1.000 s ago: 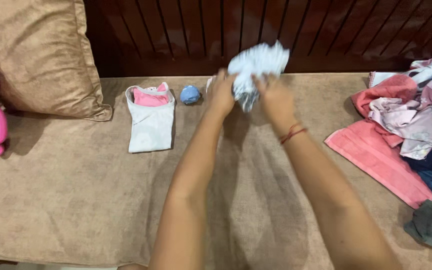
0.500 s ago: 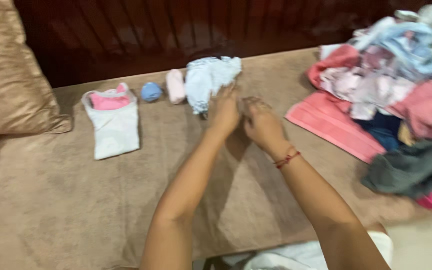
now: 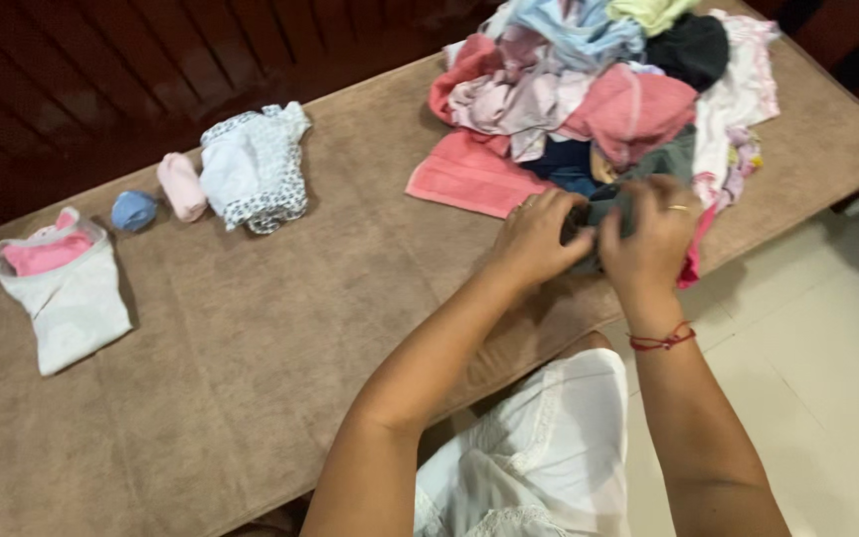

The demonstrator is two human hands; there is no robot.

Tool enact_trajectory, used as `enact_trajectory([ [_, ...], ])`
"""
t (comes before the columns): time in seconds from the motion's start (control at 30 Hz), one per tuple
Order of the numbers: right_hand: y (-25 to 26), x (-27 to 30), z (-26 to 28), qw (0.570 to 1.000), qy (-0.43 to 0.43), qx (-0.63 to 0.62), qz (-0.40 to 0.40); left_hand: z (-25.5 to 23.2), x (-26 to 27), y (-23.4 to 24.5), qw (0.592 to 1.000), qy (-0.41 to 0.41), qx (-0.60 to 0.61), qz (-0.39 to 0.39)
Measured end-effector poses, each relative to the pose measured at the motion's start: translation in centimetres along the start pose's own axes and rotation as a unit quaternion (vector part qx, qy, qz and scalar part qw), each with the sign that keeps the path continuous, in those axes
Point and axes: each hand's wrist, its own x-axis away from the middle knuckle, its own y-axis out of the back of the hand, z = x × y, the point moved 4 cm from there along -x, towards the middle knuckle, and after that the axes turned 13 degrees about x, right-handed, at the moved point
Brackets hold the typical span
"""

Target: The person folds a variety of clean clothes one by one on a bench, including a pink top, blue socks, a pink bra, a white lace top, a grey top, two pink towels, a pink baby top, a purple top, a beige bra, and a white top. Each item is folded and placed in a neat pile.

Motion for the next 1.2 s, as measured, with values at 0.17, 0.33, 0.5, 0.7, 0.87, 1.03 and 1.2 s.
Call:
enact_trajectory([
  [0.17,-1.1,1.7,-4.9,0.990,-0.135,-0.044,-0.001,0.1,0.6,-3.3,0.997,-0.005,-0.077,0.014],
  [0.33,-2.8,1.8,-4.1,0.986,-0.137,-0.097,0.017,4.7,0.7,-1.5,0.990,0.080,0.104,-0.048],
  [0.5,-0.9,-0.9,3.1,0.985,-0.051,-0.159,-0.035,6.5,3.0,10.5,0.940,0.044,0.313,-0.128],
  [0.7,0.7,-3.5,18.6,0.954,0.103,-0.274,-0.059,2.5,15.9,27.6,0.936,0.080,0.306,-0.153],
  [0.87,1.7,0.4,30.0,0.911,0.216,-0.351,0.016,-0.9,28.0,33.6,0.909,0.270,0.290,-0.127],
  [1.03,1.4,5.3,33.0,0.854,0.292,-0.394,0.172,-2.4,31.6,35.2,0.898,0.439,0.004,-0.021],
  [1.2,-4.1,3.9,28.2,0.885,-0.014,-0.392,0.251,0.5,23.2,34.4,0.935,0.295,-0.145,-0.136],
])
